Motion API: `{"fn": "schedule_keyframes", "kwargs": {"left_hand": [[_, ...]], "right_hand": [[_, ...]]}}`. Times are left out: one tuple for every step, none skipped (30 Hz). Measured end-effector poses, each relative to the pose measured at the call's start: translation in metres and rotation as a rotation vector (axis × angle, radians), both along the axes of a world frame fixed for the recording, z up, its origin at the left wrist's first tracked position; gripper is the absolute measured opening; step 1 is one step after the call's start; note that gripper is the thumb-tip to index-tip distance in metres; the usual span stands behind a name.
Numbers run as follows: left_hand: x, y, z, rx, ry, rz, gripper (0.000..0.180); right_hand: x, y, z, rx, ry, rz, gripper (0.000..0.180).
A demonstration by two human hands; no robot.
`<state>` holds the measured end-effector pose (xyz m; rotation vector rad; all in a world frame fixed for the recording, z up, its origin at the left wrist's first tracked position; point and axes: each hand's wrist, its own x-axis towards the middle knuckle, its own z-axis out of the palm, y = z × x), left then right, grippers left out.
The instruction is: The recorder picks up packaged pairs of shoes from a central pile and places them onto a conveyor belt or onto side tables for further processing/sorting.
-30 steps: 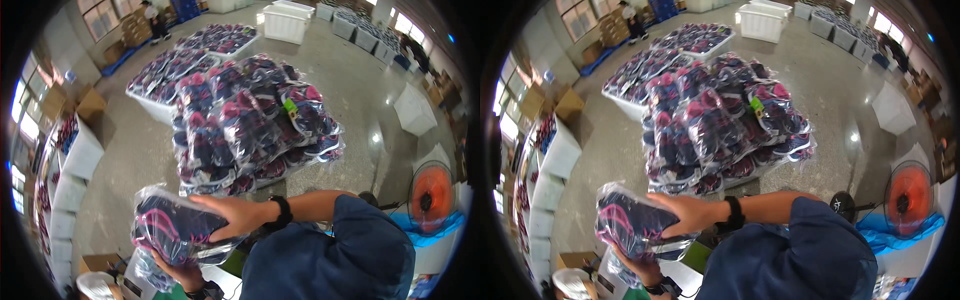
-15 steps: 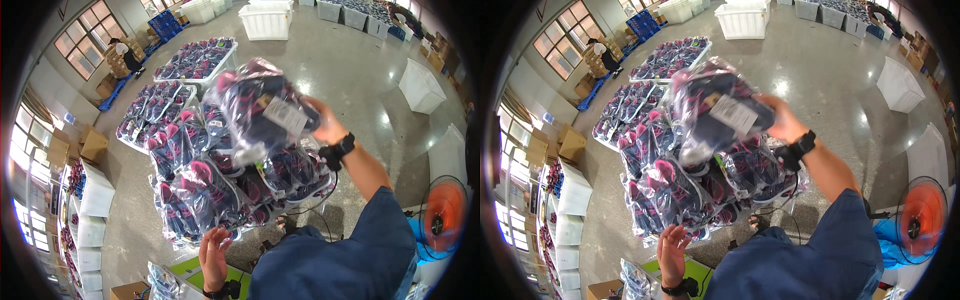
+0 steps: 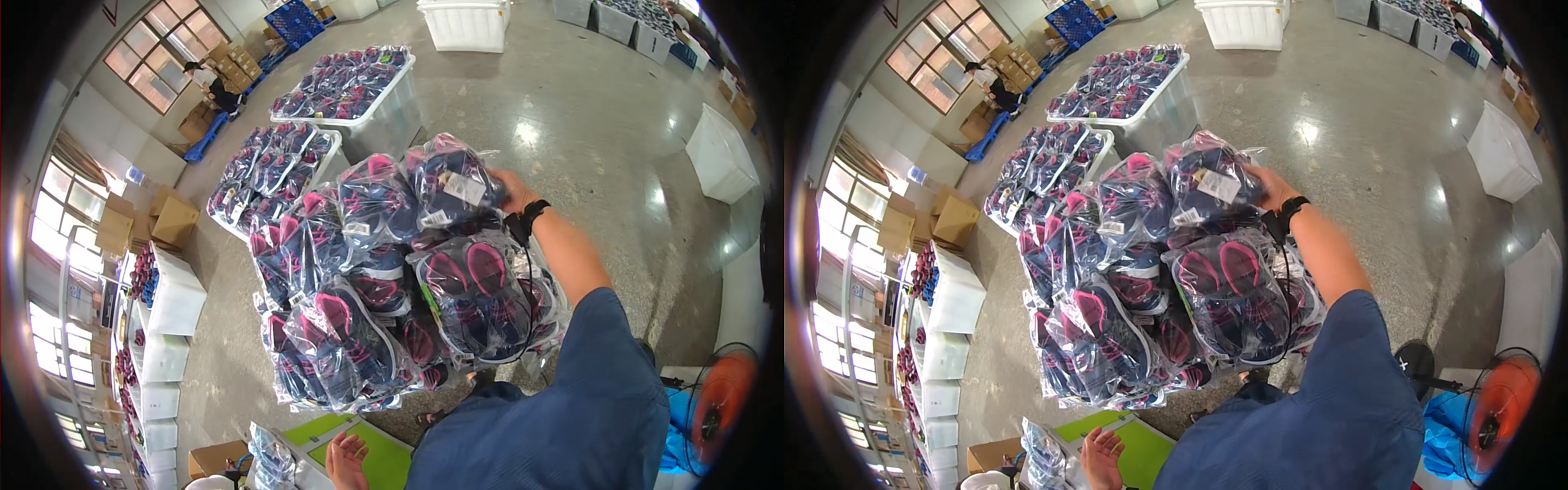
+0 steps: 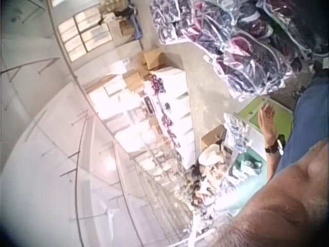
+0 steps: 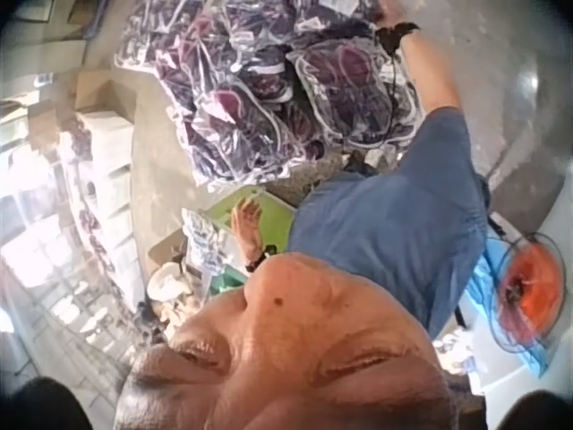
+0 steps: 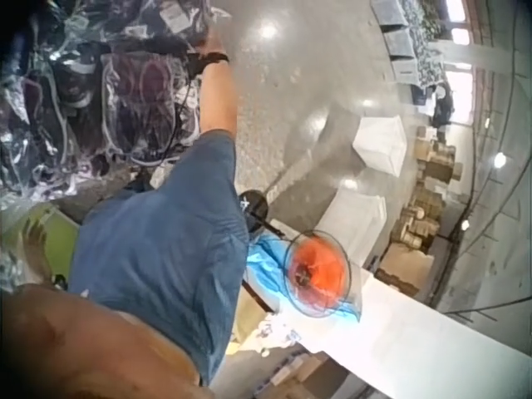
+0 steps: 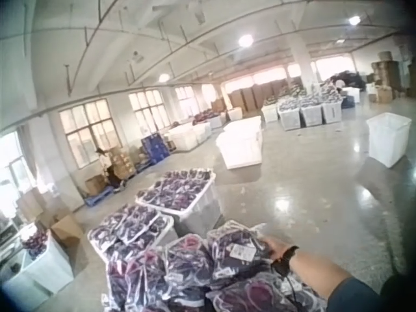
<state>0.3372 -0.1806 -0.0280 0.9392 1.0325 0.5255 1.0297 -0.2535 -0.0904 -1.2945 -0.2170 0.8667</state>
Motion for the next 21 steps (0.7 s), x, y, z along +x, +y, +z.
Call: {"fn": "schedule_keyframes", "kwargs": {"left_hand": [[0.004,0.001,-0.006,0.0,-0.043,-0.083,0.049],[0.007,-0.001,-0.01,-0.008,-0.042,-0.092,0.049],[0.006,-0.005,-0.013,0.046,-0.001,-0.09,0.054],[0.007,-0.007,-0.016,0.098,0.036,-0.092,0.059],[0.005,-0.006,-0.02,0.095,0.039,-0.089,0.059],[0.003,-0.005,-0.024,0.058,0.049,-0.067,0.066],[0.004,-0.005,-0.025,0.02,0.055,-0.048,0.073],[0.006,-0.004,-0.026,0.014,0.054,-0.048,0.073],[0.008,-0.003,-0.027,-0.048,0.065,-0.009,0.075],[0.01,-0.003,-0.027,-0.109,0.077,0.033,0.078],[0.011,-0.005,-0.027,-0.112,0.077,0.034,0.078],[0.011,-0.006,-0.026,-0.074,0.075,0.01,0.074],[0.011,-0.007,-0.026,-0.035,0.074,-0.015,0.07],[0.01,-0.006,-0.027,-0.036,0.074,-0.011,0.07],[0.011,-0.005,-0.029,-0.047,0.074,-0.015,0.069],[0.01,-0.003,-0.032,-0.057,0.076,-0.014,0.067],[0.008,-0.003,-0.035,-0.059,0.075,-0.013,0.067],[0.006,-0.002,-0.04,-0.061,0.063,-0.017,0.068],[0.001,-0.003,-0.041,-0.058,0.051,-0.009,0.069],[-0.002,-0.004,-0.041,-0.058,0.048,0.003,0.069],[-0.004,-0.004,-0.04,-0.089,0.084,0.036,0.07]], "right_hand": [[0.024,-0.014,-0.015,-0.104,-0.016,-0.028,0.057],[0.041,-0.015,-0.035,-0.207,-0.018,-0.037,0.059],[0.038,-0.012,-0.034,-0.208,-0.011,-0.028,0.059],[0.035,-0.013,-0.023,-0.177,-0.116,0.016,0.06],[0.034,-0.013,-0.018,-0.144,-0.221,0.061,0.06],[0.035,-0.011,-0.022,-0.147,-0.218,0.064,0.06],[0.038,-0.012,-0.024,-0.144,-0.227,0.081,0.061],[0.041,-0.014,-0.026,-0.142,-0.236,0.097,0.061],[0.042,-0.016,-0.029,-0.147,-0.237,0.096,0.061],[0.041,-0.015,-0.03,-0.12,-0.2,0.104,0.062],[0.04,-0.015,-0.03,-0.093,-0.164,0.111,0.063],[0.034,-0.014,-0.025,-0.093,-0.163,0.115,0.063],[0.028,-0.015,-0.017,-0.137,-0.19,0.065,0.063],[0.024,-0.014,-0.013,-0.182,-0.216,0.016,0.064],[0.029,-0.019,-0.014,-0.184,-0.22,0.014,0.064],[0.037,-0.025,-0.02,-0.204,-0.195,-0.01,0.063],[0.043,-0.031,-0.026,-0.226,-0.169,-0.034,0.062],[0.051,-0.039,-0.032,-0.229,-0.171,-0.033,0.062],[0.053,-0.04,-0.033,-0.216,-0.167,-0.026,0.056],[0.055,-0.039,-0.034,-0.202,-0.165,-0.018,0.051],[0.055,-0.037,-0.036,-0.149,-0.153,-0.038,0.044]]}}
